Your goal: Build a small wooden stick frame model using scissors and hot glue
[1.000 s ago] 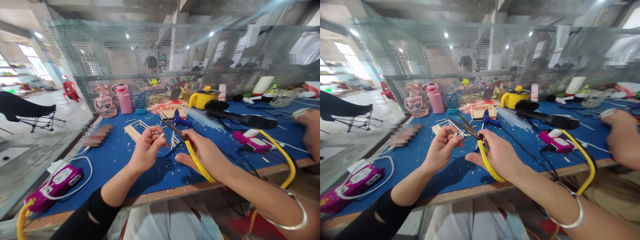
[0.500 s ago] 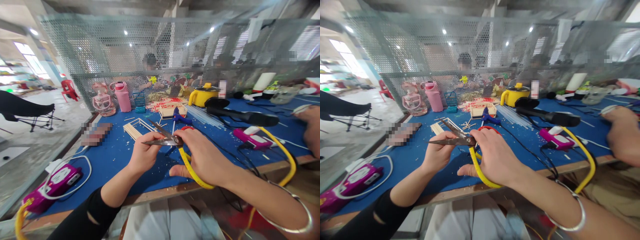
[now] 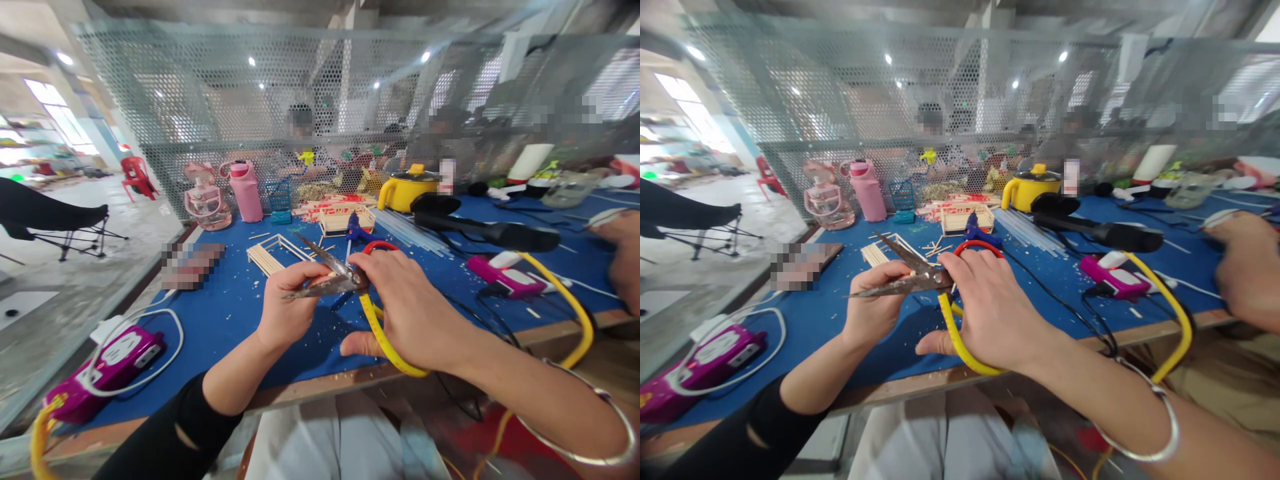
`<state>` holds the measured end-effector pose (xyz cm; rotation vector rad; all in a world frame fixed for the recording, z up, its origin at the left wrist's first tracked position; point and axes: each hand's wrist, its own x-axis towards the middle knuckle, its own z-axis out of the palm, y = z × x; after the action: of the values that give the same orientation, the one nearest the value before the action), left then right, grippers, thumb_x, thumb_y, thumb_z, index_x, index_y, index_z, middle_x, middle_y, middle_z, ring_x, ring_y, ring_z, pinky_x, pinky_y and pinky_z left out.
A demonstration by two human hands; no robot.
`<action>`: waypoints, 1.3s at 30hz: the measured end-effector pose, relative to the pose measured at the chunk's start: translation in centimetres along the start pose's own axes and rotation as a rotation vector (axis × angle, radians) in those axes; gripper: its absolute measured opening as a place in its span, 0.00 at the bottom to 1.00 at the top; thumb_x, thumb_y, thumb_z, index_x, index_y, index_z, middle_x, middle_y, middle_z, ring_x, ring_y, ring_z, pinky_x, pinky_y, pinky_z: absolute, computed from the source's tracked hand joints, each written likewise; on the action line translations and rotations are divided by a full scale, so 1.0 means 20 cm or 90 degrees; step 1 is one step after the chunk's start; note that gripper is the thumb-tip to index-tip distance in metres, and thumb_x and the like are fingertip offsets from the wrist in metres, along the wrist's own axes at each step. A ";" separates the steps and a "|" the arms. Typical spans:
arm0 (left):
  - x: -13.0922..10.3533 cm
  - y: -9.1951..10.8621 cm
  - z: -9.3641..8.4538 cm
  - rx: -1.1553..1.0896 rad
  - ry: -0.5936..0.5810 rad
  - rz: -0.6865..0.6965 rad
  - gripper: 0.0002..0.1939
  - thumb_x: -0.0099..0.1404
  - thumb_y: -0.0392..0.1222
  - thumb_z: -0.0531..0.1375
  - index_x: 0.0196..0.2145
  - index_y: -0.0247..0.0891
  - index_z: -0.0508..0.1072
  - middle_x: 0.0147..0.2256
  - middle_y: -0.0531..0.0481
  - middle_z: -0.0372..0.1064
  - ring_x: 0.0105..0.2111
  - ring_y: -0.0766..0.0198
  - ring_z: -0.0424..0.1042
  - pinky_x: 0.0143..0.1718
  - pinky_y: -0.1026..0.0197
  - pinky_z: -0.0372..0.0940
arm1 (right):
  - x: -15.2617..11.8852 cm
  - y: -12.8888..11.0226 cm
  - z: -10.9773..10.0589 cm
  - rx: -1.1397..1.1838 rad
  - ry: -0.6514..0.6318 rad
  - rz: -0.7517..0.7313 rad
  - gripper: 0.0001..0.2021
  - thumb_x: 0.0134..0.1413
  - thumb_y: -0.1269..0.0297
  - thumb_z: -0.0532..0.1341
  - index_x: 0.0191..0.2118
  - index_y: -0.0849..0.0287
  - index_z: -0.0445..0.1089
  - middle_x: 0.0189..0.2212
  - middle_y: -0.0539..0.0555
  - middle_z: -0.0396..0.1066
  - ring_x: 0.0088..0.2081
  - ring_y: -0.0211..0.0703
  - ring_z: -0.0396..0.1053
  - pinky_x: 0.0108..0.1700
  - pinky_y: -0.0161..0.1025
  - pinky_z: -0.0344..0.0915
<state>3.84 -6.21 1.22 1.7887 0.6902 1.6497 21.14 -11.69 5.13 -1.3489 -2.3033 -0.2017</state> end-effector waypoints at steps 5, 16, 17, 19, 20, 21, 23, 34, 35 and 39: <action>0.00 0.00 -0.01 -0.023 -0.003 0.024 0.03 0.55 0.32 0.63 0.26 0.36 0.76 0.25 0.51 0.76 0.25 0.68 0.73 0.27 0.69 0.67 | 0.00 0.00 -0.02 -0.010 -0.009 -0.004 0.47 0.33 0.35 0.64 0.54 0.66 0.59 0.43 0.63 0.65 0.43 0.56 0.61 0.47 0.53 0.60; 0.00 0.00 -0.01 -0.009 -0.024 0.060 0.04 0.56 0.32 0.62 0.26 0.36 0.77 0.26 0.50 0.77 0.25 0.66 0.74 0.27 0.68 0.68 | -0.01 0.02 -0.03 0.027 -0.024 -0.013 0.48 0.31 0.31 0.62 0.54 0.65 0.60 0.44 0.63 0.65 0.44 0.57 0.62 0.49 0.54 0.60; 0.00 0.00 -0.01 -0.008 -0.024 0.059 0.04 0.55 0.31 0.62 0.25 0.36 0.77 0.26 0.50 0.77 0.24 0.66 0.74 0.27 0.68 0.68 | -0.01 0.02 -0.03 0.035 -0.025 -0.013 0.48 0.31 0.31 0.62 0.54 0.65 0.60 0.44 0.63 0.66 0.44 0.56 0.62 0.49 0.54 0.60; 0.01 0.00 -0.01 -0.001 -0.028 0.058 0.05 0.54 0.30 0.62 0.25 0.36 0.77 0.25 0.51 0.77 0.24 0.67 0.73 0.27 0.68 0.67 | -0.01 0.02 -0.03 0.051 -0.027 -0.015 0.48 0.30 0.31 0.62 0.53 0.65 0.61 0.43 0.62 0.66 0.43 0.55 0.63 0.48 0.53 0.61; 0.01 0.00 -0.02 0.004 -0.031 0.057 0.05 0.54 0.29 0.62 0.25 0.36 0.76 0.24 0.51 0.77 0.24 0.67 0.73 0.27 0.68 0.67 | -0.01 0.03 -0.03 0.060 -0.028 -0.017 0.48 0.30 0.31 0.63 0.52 0.64 0.62 0.43 0.62 0.66 0.43 0.55 0.63 0.47 0.52 0.62; 0.01 0.00 -0.02 0.009 -0.035 0.056 0.06 0.54 0.29 0.62 0.25 0.36 0.76 0.24 0.51 0.76 0.24 0.67 0.73 0.27 0.69 0.67 | -0.01 0.03 -0.04 0.068 -0.029 -0.021 0.47 0.29 0.31 0.63 0.52 0.64 0.62 0.42 0.62 0.66 0.43 0.54 0.63 0.47 0.52 0.63; 0.01 0.01 -0.02 0.012 -0.041 0.057 0.06 0.54 0.28 0.61 0.25 0.35 0.76 0.24 0.51 0.76 0.24 0.68 0.73 0.28 0.69 0.67 | -0.01 0.03 -0.04 0.079 -0.030 -0.034 0.46 0.30 0.32 0.64 0.51 0.63 0.62 0.42 0.61 0.67 0.42 0.53 0.64 0.47 0.51 0.63; 0.01 0.02 -0.01 -0.022 -0.050 0.077 0.04 0.56 0.31 0.62 0.25 0.36 0.76 0.25 0.51 0.77 0.25 0.68 0.73 0.28 0.69 0.67 | 0.00 0.03 -0.05 0.082 -0.029 -0.049 0.49 0.28 0.34 0.66 0.53 0.66 0.60 0.43 0.63 0.66 0.42 0.55 0.64 0.48 0.53 0.62; 0.01 0.02 -0.01 -0.024 -0.054 0.080 0.04 0.56 0.31 0.62 0.25 0.36 0.76 0.26 0.51 0.77 0.25 0.68 0.74 0.28 0.69 0.67 | 0.00 0.03 -0.05 0.093 -0.036 -0.055 0.49 0.28 0.35 0.67 0.53 0.66 0.60 0.44 0.63 0.66 0.43 0.54 0.64 0.48 0.53 0.62; 0.01 0.02 -0.01 -0.021 -0.055 0.076 0.04 0.56 0.31 0.62 0.25 0.36 0.76 0.26 0.50 0.77 0.25 0.67 0.74 0.28 0.68 0.67 | 0.00 0.03 -0.05 0.081 -0.028 -0.068 0.48 0.29 0.35 0.66 0.53 0.66 0.60 0.43 0.63 0.66 0.43 0.54 0.64 0.48 0.53 0.62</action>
<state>3.54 -6.37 1.70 1.8976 0.5242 1.6388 21.97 -11.71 6.03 -1.1800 -2.3839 -0.0587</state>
